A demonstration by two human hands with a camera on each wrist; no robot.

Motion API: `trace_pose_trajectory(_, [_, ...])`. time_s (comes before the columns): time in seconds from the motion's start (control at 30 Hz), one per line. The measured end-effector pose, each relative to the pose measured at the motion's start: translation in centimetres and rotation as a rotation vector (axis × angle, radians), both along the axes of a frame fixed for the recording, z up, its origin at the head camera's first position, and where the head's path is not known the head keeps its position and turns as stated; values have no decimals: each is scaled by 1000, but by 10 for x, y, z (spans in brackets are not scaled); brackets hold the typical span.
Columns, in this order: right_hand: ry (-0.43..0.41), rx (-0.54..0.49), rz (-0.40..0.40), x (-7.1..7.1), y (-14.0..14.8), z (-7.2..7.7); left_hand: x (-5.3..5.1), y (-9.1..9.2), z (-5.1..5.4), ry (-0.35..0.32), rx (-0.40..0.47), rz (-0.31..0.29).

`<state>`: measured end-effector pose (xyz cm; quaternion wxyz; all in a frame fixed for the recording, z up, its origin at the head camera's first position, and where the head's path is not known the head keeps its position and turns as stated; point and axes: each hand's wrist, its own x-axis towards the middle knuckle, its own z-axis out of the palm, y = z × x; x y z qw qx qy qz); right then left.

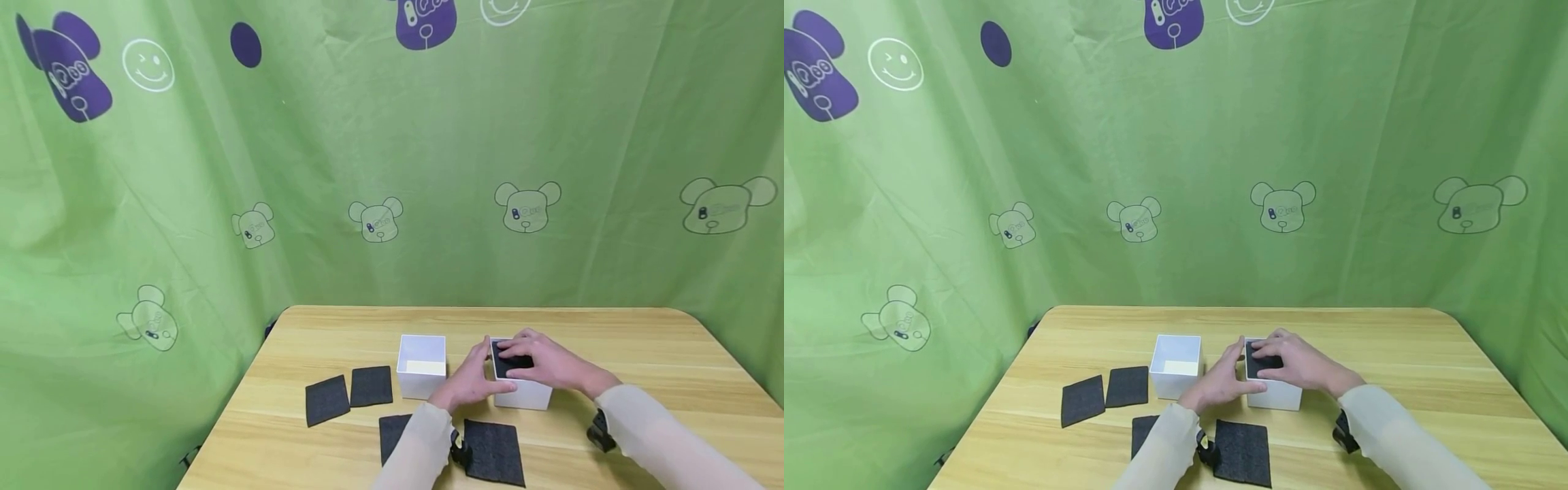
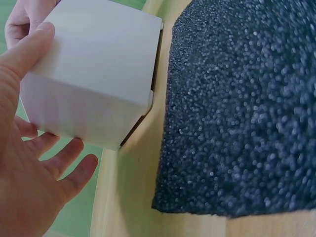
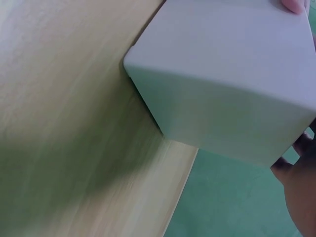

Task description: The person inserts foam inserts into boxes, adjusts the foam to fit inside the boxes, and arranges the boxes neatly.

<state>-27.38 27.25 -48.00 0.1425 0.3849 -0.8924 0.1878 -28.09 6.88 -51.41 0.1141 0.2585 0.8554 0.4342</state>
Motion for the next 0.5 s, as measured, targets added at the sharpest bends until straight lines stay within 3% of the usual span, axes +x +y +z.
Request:
trace_pose_trajectory(0.23, [47, -32, -51, 8, 11, 2, 0, 2, -2, 0, -12, 15])
trace_pose_trajectory(0.5, [-56, -21, -160, 20, 27, 9, 0, 2, -3, 2, -22, 27])
